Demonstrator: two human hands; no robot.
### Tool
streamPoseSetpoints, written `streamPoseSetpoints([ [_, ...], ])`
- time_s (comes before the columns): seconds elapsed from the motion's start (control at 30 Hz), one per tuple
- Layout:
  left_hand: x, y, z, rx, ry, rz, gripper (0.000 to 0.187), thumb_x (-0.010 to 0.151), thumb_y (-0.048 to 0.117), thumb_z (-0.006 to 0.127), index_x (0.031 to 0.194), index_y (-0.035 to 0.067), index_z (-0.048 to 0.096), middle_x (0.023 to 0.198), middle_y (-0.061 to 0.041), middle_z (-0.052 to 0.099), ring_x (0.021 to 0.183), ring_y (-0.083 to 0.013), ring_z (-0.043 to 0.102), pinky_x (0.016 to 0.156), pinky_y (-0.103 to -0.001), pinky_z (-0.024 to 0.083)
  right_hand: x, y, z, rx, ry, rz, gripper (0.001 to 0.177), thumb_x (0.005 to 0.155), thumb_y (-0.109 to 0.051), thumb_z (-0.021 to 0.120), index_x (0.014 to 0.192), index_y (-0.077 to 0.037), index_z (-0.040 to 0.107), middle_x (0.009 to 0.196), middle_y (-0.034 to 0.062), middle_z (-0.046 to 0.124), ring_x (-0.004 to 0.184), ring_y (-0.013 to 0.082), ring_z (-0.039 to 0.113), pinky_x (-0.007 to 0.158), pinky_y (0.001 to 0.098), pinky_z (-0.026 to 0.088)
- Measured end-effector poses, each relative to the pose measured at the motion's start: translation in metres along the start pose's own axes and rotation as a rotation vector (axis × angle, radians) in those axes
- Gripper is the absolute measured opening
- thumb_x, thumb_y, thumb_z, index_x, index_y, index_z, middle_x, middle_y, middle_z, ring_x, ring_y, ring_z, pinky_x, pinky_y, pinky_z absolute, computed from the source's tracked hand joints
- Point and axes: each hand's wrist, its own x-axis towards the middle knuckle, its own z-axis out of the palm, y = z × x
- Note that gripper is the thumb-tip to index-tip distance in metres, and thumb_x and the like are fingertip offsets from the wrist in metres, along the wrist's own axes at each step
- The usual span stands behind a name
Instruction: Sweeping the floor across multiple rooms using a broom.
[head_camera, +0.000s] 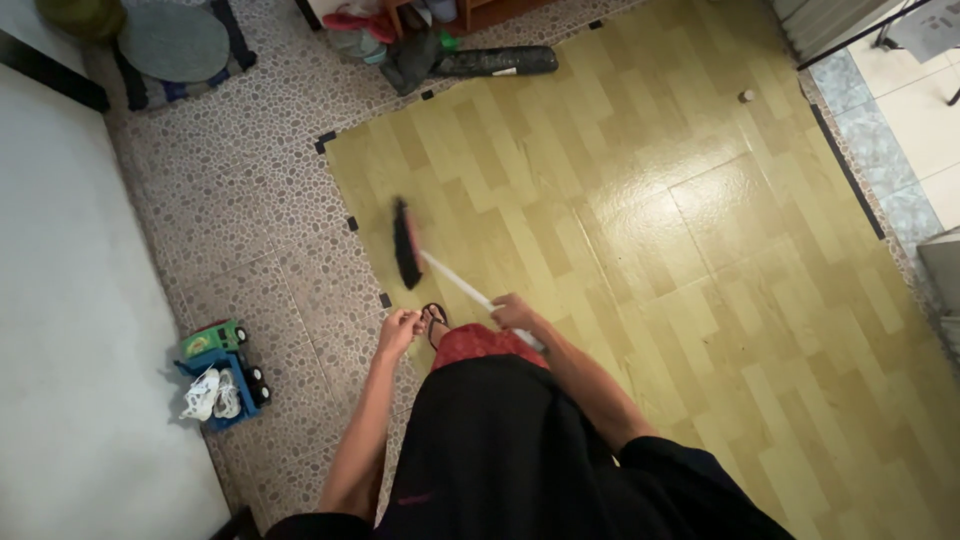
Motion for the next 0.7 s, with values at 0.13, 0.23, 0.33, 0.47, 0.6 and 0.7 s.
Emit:
streamPoseSetpoints([
  [0.13,0.007,-0.001,-0.001,0.033,-0.011,0.036,0.026,0.097,0.03,0.067,0.098,0.005,0.07,0.081,-0.004,0.073,0.069,-0.0119,0.067,0.059,-0.027,0.05,-0.014,0.074,-0.059,0.66,-0.107,0.09,0.041,0.089,-0.011,0.068,0.128,-0.002,0.06,0.075,0.0115,0.069,0.053,0.0206,0.064,0.039,0.0357,0.048],
  [0.23,0.016,0.003,0.003,0.011,-0.05,0.061,0.024,0.096,0.029,0.067,0.098,0.005,0.069,0.08,-0.004,0.073,0.068,-0.0126,0.067,0.058,-0.028,0.052,-0.052,0.092,-0.09,0.563,0.111,0.191,0.043,0.093,-0.014,0.069,0.133,-0.002,0.061,0.071,0.0098,0.06,0.051,0.0186,0.057,0.039,0.0326,0.044],
  [0.33,0.02,0.011,0.01,0.06,-0.049,0.069,0.026,0.098,0.031,0.066,0.098,0.005,0.07,0.081,-0.004,0.074,0.069,-0.0111,0.068,0.059,-0.026,0.048,-0.087,0.107,-0.119,0.528,0.265,0.176,0.046,0.093,-0.01,0.067,0.135,0.004,0.059,0.076,0.0097,0.067,0.057,0.0166,0.062,0.043,0.0317,0.049],
  [0.47,0.023,0.016,0.017,0.024,-0.086,0.042,0.024,0.097,0.03,0.067,0.099,0.006,0.068,0.082,-0.004,0.074,0.068,-0.0117,0.067,0.059,-0.026,0.05,-0.138,0.113,-0.151,0.633,0.434,0.258,0.042,0.093,-0.007,0.064,0.133,0.003,0.059,0.074,0.0089,0.063,0.053,0.0165,0.057,0.043,0.0316,0.045],
  [0.6,0.017,0.017,0.017,-0.001,-0.086,0.031,0.023,0.097,0.029,0.067,0.101,0.006,0.068,0.083,-0.004,0.075,0.068,-0.0114,0.066,0.06,-0.026,0.051,-0.153,0.166,-0.184,0.591,0.47,0.272,0.036,0.093,-0.008,0.064,0.124,0.01,0.066,0.07,0.0091,0.061,0.051,0.0164,0.055,0.041,0.0326,0.044],
  [0.7,0.015,0.014,0.012,0.053,-0.06,0.046,0.023,0.098,0.029,0.066,0.1,0.006,0.069,0.083,-0.004,0.076,0.069,-0.0105,0.069,0.061,-0.025,0.051,-0.146,0.194,-0.194,0.433,0.541,0.229,0.035,0.089,-0.004,0.07,0.121,0.01,0.064,0.069,0.0136,0.066,0.051,0.0229,0.062,0.041,0.0378,0.047],
])
